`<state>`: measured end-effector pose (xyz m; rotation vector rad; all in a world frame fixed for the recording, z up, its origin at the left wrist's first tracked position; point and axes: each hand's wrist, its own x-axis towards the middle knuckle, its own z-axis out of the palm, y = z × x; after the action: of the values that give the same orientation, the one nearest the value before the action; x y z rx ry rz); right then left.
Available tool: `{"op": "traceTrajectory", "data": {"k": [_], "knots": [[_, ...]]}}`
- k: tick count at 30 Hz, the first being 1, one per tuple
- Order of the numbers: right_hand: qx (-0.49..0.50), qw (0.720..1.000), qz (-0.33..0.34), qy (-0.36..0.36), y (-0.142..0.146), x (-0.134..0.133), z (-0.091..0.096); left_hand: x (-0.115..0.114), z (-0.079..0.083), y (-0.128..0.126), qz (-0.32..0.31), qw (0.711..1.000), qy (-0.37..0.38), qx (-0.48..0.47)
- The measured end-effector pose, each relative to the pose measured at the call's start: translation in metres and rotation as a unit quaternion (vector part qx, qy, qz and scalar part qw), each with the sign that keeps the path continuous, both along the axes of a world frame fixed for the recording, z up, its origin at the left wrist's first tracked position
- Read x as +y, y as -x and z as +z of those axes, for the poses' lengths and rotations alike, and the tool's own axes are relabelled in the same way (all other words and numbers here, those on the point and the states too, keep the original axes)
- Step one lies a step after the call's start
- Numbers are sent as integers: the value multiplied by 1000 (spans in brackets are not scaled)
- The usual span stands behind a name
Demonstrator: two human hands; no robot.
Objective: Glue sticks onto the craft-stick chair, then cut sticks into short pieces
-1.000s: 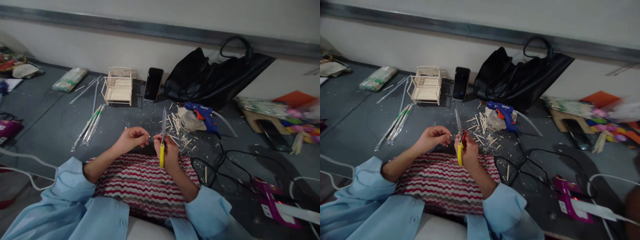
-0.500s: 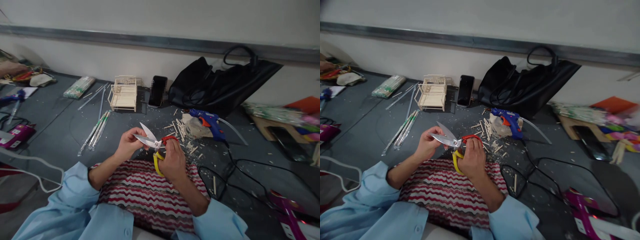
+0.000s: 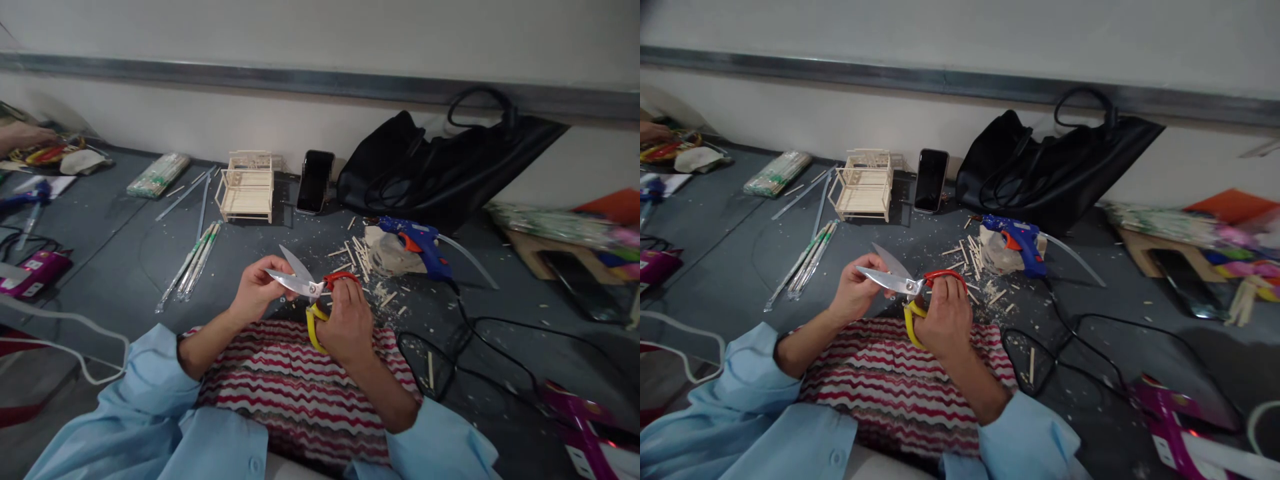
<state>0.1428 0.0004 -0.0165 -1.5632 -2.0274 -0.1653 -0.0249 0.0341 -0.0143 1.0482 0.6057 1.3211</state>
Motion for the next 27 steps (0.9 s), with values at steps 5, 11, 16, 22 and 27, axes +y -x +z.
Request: {"op": "traceTrajectory", "data": {"k": [5,11,16,22,27], "knots": [[-19,1000,-2,-3,0,2,-1,1,0,0,0,1000,10,3],[-29,1000,0,0,0,7,-8,2,-1,-1,6,1000,26,4],[-29,1000,1,8,0,8,-13,2,-2,-2,9,999,39,1],[-42,999,-12,6,0,8,-15,2,-2,-2,13,999,47,9],[-44,999,-19,-2,-1,7,-14,2,0,-2,14,999,46,8]]}}
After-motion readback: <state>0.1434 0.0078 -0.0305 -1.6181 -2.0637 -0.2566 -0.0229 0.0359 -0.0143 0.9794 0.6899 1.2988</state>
